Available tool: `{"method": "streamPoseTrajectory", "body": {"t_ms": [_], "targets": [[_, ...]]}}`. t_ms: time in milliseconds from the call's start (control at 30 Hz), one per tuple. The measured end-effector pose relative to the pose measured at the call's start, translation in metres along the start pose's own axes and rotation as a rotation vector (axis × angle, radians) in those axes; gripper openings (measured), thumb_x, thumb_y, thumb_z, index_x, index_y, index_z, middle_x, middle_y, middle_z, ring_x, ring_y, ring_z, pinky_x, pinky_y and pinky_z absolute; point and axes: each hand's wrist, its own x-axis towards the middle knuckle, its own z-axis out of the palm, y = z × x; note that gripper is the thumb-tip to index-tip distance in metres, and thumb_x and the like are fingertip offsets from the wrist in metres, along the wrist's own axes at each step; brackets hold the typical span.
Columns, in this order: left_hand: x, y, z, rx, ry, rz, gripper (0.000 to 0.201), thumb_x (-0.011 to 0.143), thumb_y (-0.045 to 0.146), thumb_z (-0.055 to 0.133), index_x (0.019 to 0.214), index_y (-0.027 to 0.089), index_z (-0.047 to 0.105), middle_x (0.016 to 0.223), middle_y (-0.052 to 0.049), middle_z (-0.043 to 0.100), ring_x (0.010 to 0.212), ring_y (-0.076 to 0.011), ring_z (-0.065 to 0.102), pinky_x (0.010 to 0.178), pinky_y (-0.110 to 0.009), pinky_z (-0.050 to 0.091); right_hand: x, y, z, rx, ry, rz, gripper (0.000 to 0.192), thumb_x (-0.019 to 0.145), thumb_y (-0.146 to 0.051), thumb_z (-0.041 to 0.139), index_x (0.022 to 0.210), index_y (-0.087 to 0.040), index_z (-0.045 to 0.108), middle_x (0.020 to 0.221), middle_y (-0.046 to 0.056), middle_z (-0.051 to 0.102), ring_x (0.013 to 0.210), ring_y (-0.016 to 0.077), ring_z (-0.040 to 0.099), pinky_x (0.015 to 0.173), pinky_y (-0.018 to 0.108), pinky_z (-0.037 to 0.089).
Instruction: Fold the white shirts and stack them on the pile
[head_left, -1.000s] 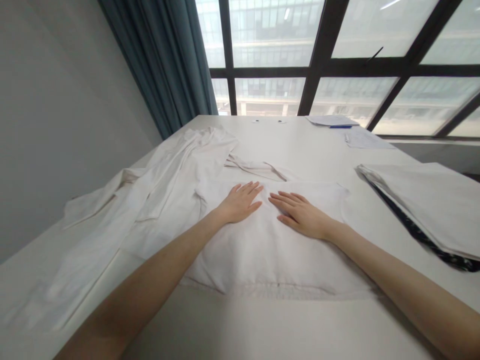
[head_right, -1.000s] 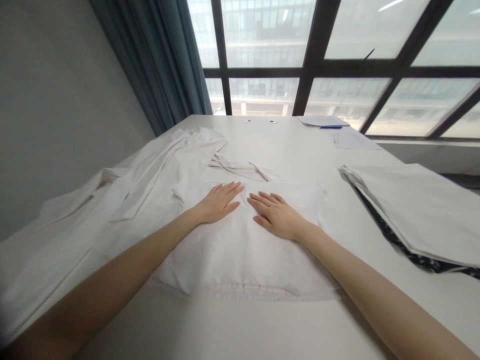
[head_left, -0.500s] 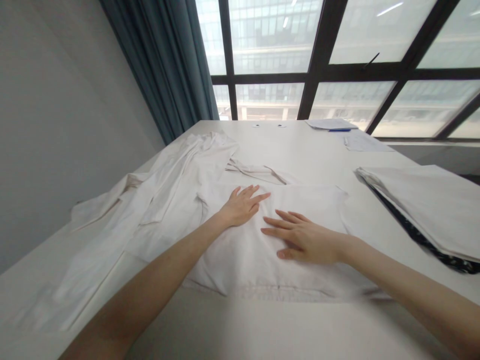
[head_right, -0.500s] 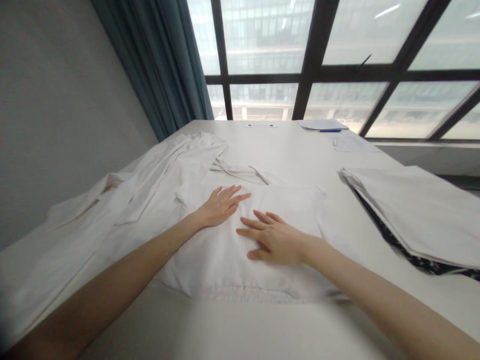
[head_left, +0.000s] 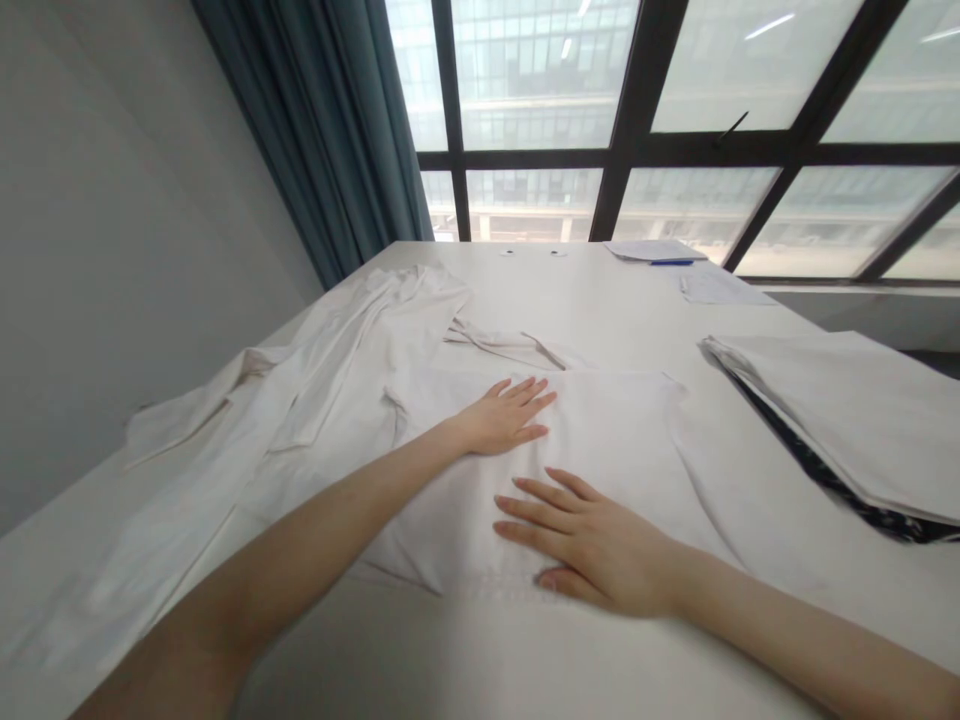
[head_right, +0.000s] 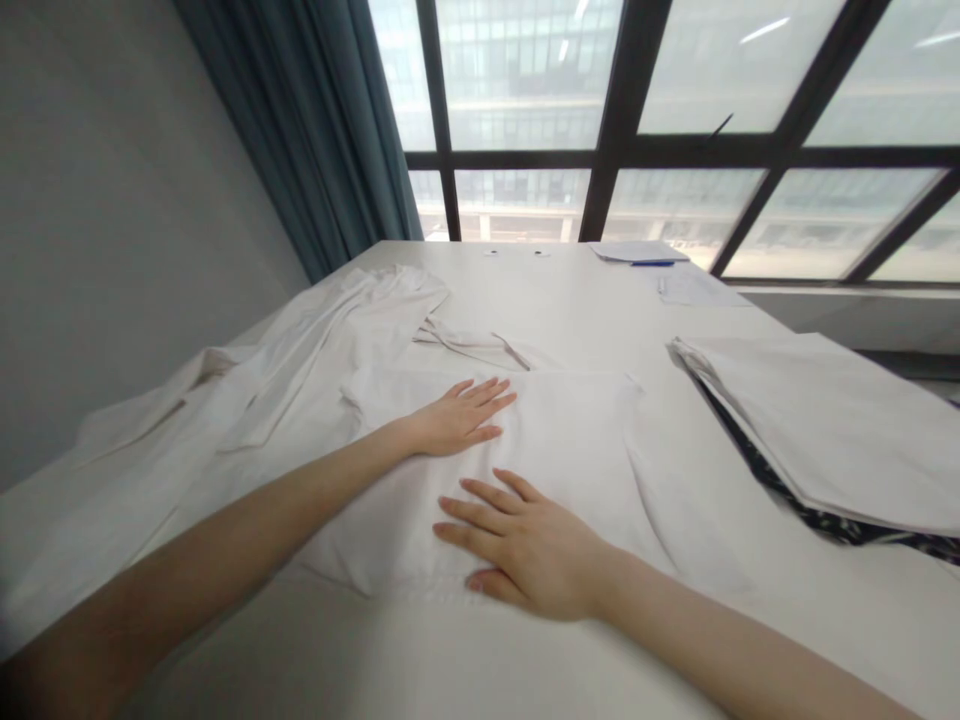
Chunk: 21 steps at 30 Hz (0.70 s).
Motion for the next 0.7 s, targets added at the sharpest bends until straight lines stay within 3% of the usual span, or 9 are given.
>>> {"method": "streamPoseTrajectory", "body": {"t_ms": [200,467,700], "targets": [[0.004,-0.004,0.006,-0.056,0.016,-0.013,0.062,0.100,0.052,0.024,0.153,0.021,0.017,0.161,-0.007,0.009,0.149,-0.0212,0.006,0.118,-0.045,0.010,-0.001,-0.001,0.000,0.000,-0.021,-0.042,0.058,0.100,-0.052,0.032,0.153,-0.031,0.023,0.159,0.001,0.020,0.147,0.0257,0.013,0.118,0.054,0.007],[0.013,-0.011,0.012,-0.046,0.049,-0.049,0.064,0.100,0.054,0.022,0.153,0.019,0.015,0.161,-0.009,0.007,0.149,-0.0214,0.007,0.118,-0.044,0.011,-0.001,0.000,0.000,0.059,-0.009,-0.107,0.061,0.099,-0.052,0.035,0.154,-0.031,0.019,0.157,-0.002,0.027,0.147,0.0237,0.013,0.119,0.051,0.005],[0.021,-0.012,0.013,-0.036,0.106,-0.077,0.061,0.100,0.051,0.026,0.152,0.018,0.021,0.160,-0.009,0.017,0.148,-0.0213,0.015,0.118,-0.042,0.015,-0.003,-0.002,-0.001,0.101,0.054,-0.119,0.060,0.096,-0.051,0.044,0.151,-0.029,0.030,0.154,0.003,0.036,0.146,0.0249,0.020,0.118,0.051,0.009]]}}
